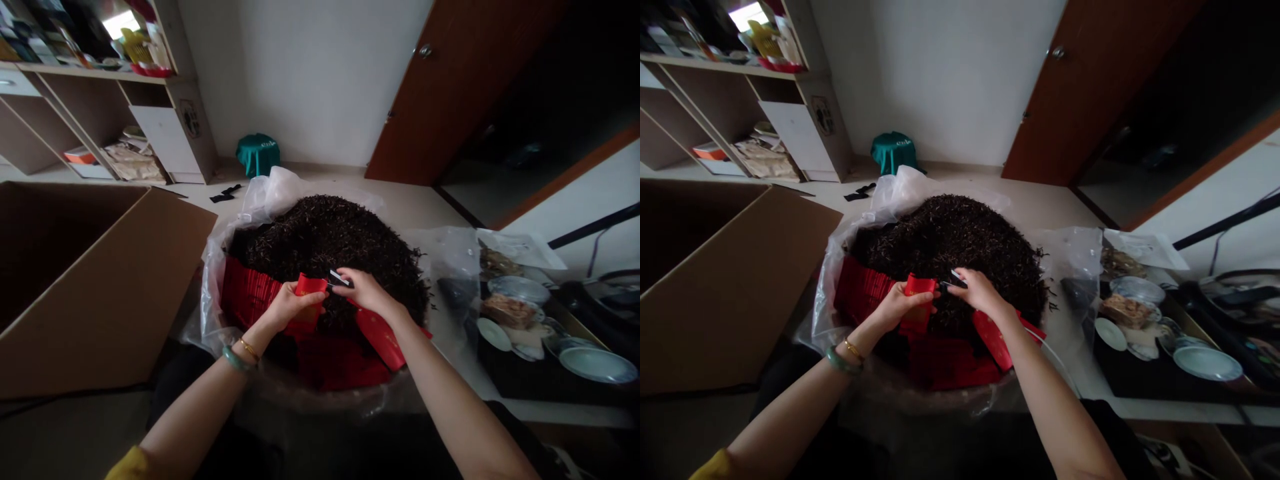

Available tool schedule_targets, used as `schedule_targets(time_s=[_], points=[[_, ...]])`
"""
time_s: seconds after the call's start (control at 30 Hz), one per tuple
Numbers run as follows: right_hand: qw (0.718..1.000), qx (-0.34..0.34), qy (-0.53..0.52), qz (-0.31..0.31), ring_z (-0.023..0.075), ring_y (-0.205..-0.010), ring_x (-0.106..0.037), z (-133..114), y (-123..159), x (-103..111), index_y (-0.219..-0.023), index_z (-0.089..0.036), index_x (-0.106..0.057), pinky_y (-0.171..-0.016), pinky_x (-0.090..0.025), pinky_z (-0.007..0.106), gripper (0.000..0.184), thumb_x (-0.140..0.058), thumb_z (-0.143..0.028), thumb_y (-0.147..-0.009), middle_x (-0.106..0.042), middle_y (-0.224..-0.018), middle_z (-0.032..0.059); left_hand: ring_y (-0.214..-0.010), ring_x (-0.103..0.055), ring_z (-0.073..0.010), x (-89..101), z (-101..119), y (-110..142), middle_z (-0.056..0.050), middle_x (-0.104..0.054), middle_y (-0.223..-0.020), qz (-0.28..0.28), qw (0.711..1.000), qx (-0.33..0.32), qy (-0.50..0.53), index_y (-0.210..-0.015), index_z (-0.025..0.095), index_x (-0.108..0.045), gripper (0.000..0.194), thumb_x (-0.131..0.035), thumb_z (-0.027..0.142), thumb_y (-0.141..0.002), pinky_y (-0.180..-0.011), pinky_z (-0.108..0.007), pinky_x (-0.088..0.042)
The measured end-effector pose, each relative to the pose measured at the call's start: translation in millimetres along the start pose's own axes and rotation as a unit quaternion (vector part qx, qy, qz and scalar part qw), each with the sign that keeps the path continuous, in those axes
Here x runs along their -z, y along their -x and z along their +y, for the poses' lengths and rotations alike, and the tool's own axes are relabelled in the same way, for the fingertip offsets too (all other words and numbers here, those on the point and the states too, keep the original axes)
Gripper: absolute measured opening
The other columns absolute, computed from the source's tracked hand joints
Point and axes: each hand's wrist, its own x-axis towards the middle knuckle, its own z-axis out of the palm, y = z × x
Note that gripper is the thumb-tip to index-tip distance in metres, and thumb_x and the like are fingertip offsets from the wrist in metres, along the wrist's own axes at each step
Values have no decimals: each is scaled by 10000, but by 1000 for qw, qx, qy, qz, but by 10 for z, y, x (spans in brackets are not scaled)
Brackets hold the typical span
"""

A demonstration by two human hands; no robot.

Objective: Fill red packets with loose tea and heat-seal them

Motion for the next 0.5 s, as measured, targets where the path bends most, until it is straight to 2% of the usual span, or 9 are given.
schedule_targets(time_s=[0.07,0.17,0.27,0.37,0.5], points=[[988,-13,151,-40,289,-1066,-563,73,3,-36,-1237,-214,-552,-879,-424,373,570,-702,-377,-712,-611,-1169,118,-545,-660,-180,-9,21,14,-99,-726,-758,-1,1000,-18,2,-810,89,-697,536,-862,436,-437,-516,-256,-498],[969,-39,244,-26,294,-1078,-555,119,-13,-80,-1337,-192,-452,-874,-420,354,668,-682,-377,-738,-531,-1237,153,-550,-659,-175,-8,26,29,-97,-728,-749,-4,999,-44,3,-807,87,-706,522,-858,433,-448,-540,-258,-508],[964,-51,261,-19,300,-1074,-560,164,-53,-127,-1352,-149,-434,-867,-429,352,695,-680,-369,-741,-525,-1219,174,-562,-662,-175,4,19,37,-95,-728,-741,-4,998,-64,0,-816,85,-714,511,-852,430,-466,-552,-259,-516],[968,-31,248,-23,289,-1048,-568,253,-92,-202,-1257,-157,-536,-870,-436,352,577,-683,-354,-736,-577,-1125,148,-562,-662,-174,10,25,44,-93,-726,-731,-4,997,-72,3,-800,83,-713,497,-852,425,-468,-550,-259,-519],[984,0,169,50,223,-949,-603,390,-134,-217,-1133,-166,-617,-859,-458,312,432,-674,-278,-719,-592,-1055,106,-537,-653,-163,3,46,47,-91,-723,-715,4,997,-71,14,-774,79,-711,506,-864,420,-432,-527,-249,-512]])
